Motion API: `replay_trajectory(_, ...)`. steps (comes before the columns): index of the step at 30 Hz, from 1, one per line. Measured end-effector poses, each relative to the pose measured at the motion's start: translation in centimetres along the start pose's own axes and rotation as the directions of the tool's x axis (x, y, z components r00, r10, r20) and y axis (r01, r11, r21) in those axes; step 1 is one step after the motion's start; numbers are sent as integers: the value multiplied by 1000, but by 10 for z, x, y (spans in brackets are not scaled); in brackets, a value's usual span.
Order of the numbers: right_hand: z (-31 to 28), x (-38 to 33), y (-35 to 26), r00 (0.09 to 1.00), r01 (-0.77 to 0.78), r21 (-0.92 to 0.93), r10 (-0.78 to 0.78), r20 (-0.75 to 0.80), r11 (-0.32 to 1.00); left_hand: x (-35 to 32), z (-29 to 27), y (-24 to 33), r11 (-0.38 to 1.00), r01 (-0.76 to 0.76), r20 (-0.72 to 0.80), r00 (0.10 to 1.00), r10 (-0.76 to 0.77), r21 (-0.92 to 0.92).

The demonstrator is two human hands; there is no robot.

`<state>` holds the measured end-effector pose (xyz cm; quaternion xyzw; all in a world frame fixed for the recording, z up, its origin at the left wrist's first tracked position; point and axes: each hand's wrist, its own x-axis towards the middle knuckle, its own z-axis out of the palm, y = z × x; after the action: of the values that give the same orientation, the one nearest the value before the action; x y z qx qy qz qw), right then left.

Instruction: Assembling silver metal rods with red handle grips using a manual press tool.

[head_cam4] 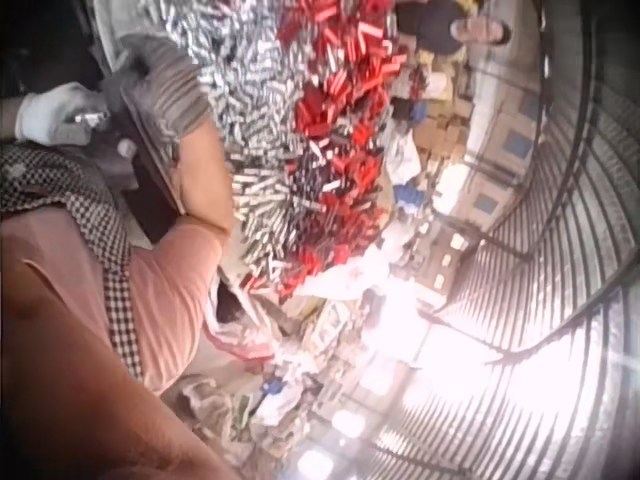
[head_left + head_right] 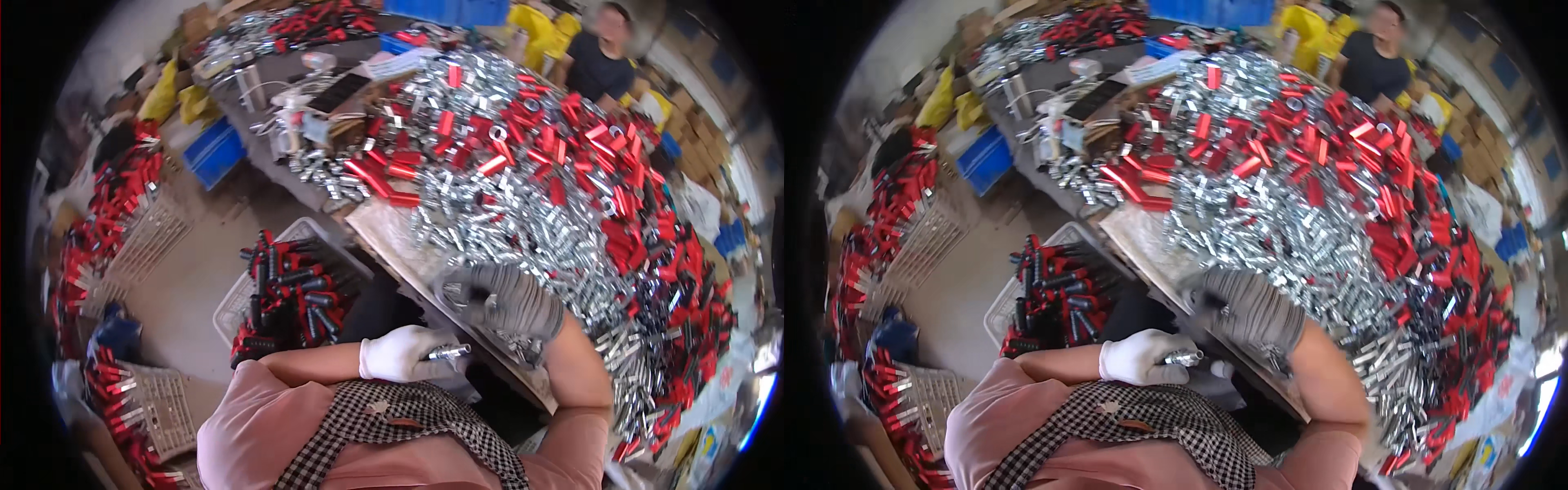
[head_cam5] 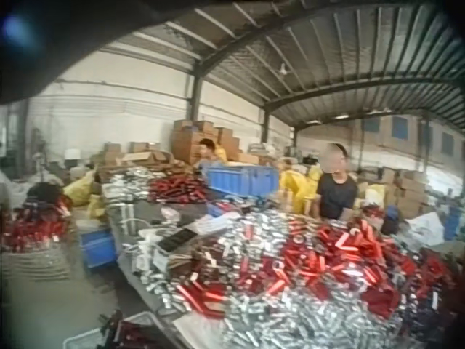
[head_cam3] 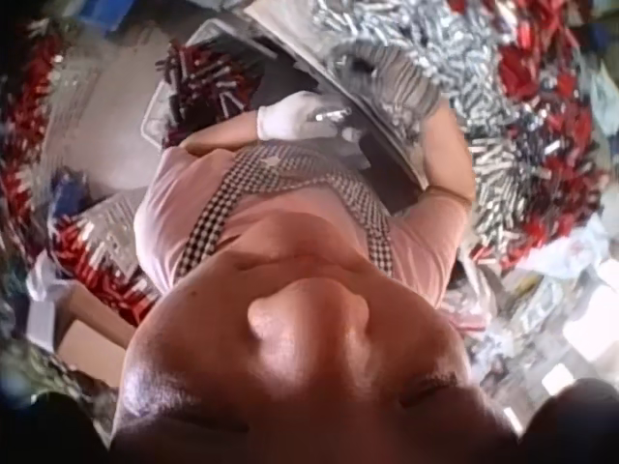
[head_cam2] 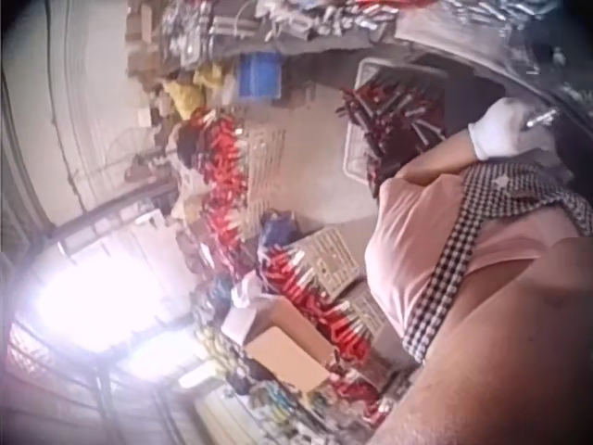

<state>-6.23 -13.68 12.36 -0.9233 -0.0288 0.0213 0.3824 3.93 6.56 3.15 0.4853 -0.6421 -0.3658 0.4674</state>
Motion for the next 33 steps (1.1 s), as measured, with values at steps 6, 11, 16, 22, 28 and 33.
replay_trajectory(6, -33, 158, 56, 967, -251, -392, 214, -136, 885, -23, -19, 0, 998, 49, -75, 996, -51, -28)
replay_trajectory(11, -55, 272, 145, 974, -212, -776, 59, -220, 594, -19, -29, -3, 998, 44, -62, 997, -47, -45)
replay_trajectory(16, -47, 312, 199, 942, -330, -821, 104, -320, 466, -6, -33, -18, 996, 1, -38, 999, -5, -94)
replay_trajectory(22, -39, 343, 187, 825, -421, -859, 516, -229, 292, -11, -47, -27, 984, 159, 16, 987, -158, -84)
replay_trajectory(28, -23, 361, 193, 813, -286, -940, 567, -134, 188, -20, -48, -22, 991, 109, -34, 993, -112, -75)
replay_trajectory(33, -55, 285, 148, 875, -364, -877, 438, -207, 313, -22, -24, -28, 981, 166, -47, 984, -172, -105)
